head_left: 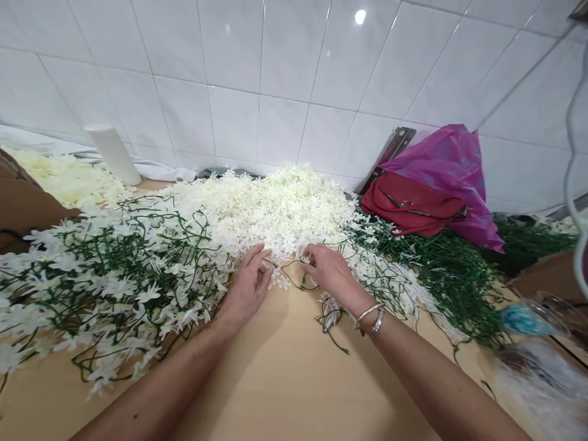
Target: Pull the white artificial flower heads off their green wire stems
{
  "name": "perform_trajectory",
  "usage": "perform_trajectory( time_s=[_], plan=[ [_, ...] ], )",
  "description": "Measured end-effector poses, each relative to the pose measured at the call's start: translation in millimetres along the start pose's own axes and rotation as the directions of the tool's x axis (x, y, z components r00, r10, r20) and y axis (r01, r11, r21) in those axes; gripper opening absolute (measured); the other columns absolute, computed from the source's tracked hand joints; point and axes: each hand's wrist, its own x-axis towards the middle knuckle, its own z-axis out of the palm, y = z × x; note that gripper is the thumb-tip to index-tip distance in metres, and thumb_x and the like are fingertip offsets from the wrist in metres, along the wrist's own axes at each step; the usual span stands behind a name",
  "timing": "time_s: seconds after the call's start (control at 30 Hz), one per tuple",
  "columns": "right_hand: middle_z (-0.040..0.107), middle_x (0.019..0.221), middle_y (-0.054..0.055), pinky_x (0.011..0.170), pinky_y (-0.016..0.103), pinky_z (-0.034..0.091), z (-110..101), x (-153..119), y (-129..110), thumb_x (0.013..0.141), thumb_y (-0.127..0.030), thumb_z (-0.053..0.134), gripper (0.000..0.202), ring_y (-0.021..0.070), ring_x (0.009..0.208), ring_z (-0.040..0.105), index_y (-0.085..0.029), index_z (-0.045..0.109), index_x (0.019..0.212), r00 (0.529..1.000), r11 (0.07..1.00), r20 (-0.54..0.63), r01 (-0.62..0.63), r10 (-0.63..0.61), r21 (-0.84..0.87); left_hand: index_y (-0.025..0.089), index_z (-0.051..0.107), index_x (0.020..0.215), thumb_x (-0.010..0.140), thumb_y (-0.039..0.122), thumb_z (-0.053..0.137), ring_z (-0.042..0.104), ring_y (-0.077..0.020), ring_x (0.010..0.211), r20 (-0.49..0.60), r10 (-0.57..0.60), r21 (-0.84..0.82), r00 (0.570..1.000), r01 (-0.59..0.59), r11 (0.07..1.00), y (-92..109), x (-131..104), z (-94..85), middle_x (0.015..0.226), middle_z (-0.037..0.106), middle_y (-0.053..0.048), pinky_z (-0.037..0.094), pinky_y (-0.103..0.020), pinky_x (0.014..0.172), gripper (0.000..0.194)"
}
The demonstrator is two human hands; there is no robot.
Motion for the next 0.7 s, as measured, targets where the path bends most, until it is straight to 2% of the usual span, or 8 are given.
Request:
perform_trajectory(
  time_s=[0.13, 0.23, 0.33, 0.4, 0.47, 0.53, 0.6, 0.7],
  plan=[
    [0.074, 0.098, 0.005, 0.082, 0.033, 0.043, 7, -11, 1, 0.093, -0.012, 0.067, 0.009, 0.0223, 0.091, 0.068, -0.021, 0.071, 0.094, 0.996, 0.999, -0.082, 0.035, -0.033, 0.014, 0.019, 0.068, 0.128, 0.103, 0.027, 0.054, 0.062, -0.0255, 0.133, 0.023, 0.125, -0.047, 0.992, -0.124, 0.991, 6, 0, -3.4, 0.142, 0.065, -0.014, 0.048, -0.046, 0.116, 0.030],
    [0.073, 0.092, 0.004, 0.084, 0.036, 0.043, 11, -23, 0, 0.092, -0.012, 0.069, 0.009, 0.0230, 0.089, 0.068, -0.020, 0.070, 0.093, 0.966, 0.991, -0.229, 0.132, -0.122, 0.031, 0.020, 0.068, 0.125, 0.104, 0.030, 0.055, 0.068, -0.0233, 0.122, 0.061, 0.178, -0.092, 0.982, -0.172, 0.981, 13, -1, -7.6, 0.131, 0.072, -0.011, 0.053, -0.041, 0.108, 0.027],
    [0.072, 0.091, 0.005, 0.083, 0.037, 0.043, 16, -34, -8, 0.098, -0.015, 0.064, 0.008, 0.0230, 0.086, 0.066, -0.020, 0.069, 0.094, 0.881, 0.960, -0.388, 0.278, -0.272, -0.042, 0.020, 0.069, 0.124, 0.100, 0.037, 0.064, 0.073, -0.0223, 0.108, 0.125, 0.207, -0.124, 0.970, -0.191, 0.974, 19, -3, -10.5, 0.117, 0.077, -0.009, 0.056, -0.037, 0.098, 0.029],
    [0.073, 0.090, 0.006, 0.082, 0.038, 0.043, 18, -39, -15, 0.102, -0.017, 0.059, 0.011, 0.0224, 0.086, 0.065, -0.020, 0.068, 0.096, 0.811, 0.923, -0.453, 0.374, -0.371, -0.088, 0.020, 0.073, 0.112, 0.100, 0.038, 0.065, 0.074, -0.0202, 0.093, 0.178, 0.206, -0.131, 0.962, -0.185, 0.974, 21, -3, -11.5, 0.102, 0.080, -0.006, 0.057, -0.033, 0.089, 0.023],
    [0.075, 0.095, 0.006, 0.084, 0.038, 0.045, 18, -42, -18, 0.104, -0.020, 0.059, 0.010, 0.0222, 0.090, 0.067, -0.021, 0.068, 0.102, 0.752, 0.887, -0.497, 0.455, -0.432, -0.081, 0.019, 0.075, 0.098, 0.102, 0.037, 0.060, 0.072, -0.0177, 0.080, 0.215, 0.172, -0.159, 0.962, -0.139, 0.977, 22, -3, -12.0, 0.087, 0.078, -0.004, 0.056, -0.029, 0.078, 0.024],
    [0.076, 0.103, 0.008, 0.090, 0.039, 0.048, 17, -42, -14, 0.103, -0.024, 0.062, 0.010, 0.0232, 0.099, 0.069, -0.022, 0.067, 0.112, 0.719, 0.867, -0.544, 0.498, -0.432, -0.029, 0.018, 0.076, 0.099, 0.104, 0.039, 0.055, 0.071, -0.0165, 0.075, 0.224, 0.091, -0.247, 0.970, -0.034, 0.969, 22, -2, -12.3, 0.081, 0.076, -0.003, 0.056, -0.027, 0.073, 0.030],
    [0.075, 0.109, 0.009, 0.094, 0.041, 0.049, 16, -40, -4, 0.101, -0.026, 0.065, 0.016, 0.0247, 0.105, 0.069, -0.022, 0.066, 0.117, 0.730, 0.879, -0.584, 0.473, -0.355, 0.057, 0.018, 0.074, 0.110, 0.106, 0.043, 0.051, 0.072, -0.0160, 0.073, 0.203, -0.019, -0.353, 0.979, 0.092, 0.931, 21, -2, -12.3, 0.083, 0.076, -0.003, 0.057, -0.027, 0.073, 0.035],
    [0.074, 0.107, 0.009, 0.093, 0.042, 0.052, 20, -34, 15, 0.101, -0.021, 0.062, 0.013, 0.0255, 0.103, 0.069, -0.021, 0.067, 0.112, 0.800, 0.917, -0.564, 0.359, -0.206, 0.175, 0.018, 0.070, 0.122, 0.106, 0.048, 0.048, 0.070, -0.0130, 0.066, 0.173, -0.130, -0.421, 0.976, 0.193, 0.886, 18, -3, -11.6, 0.087, 0.073, -0.003, 0.057, -0.026, 0.070, 0.040]
  ],
)
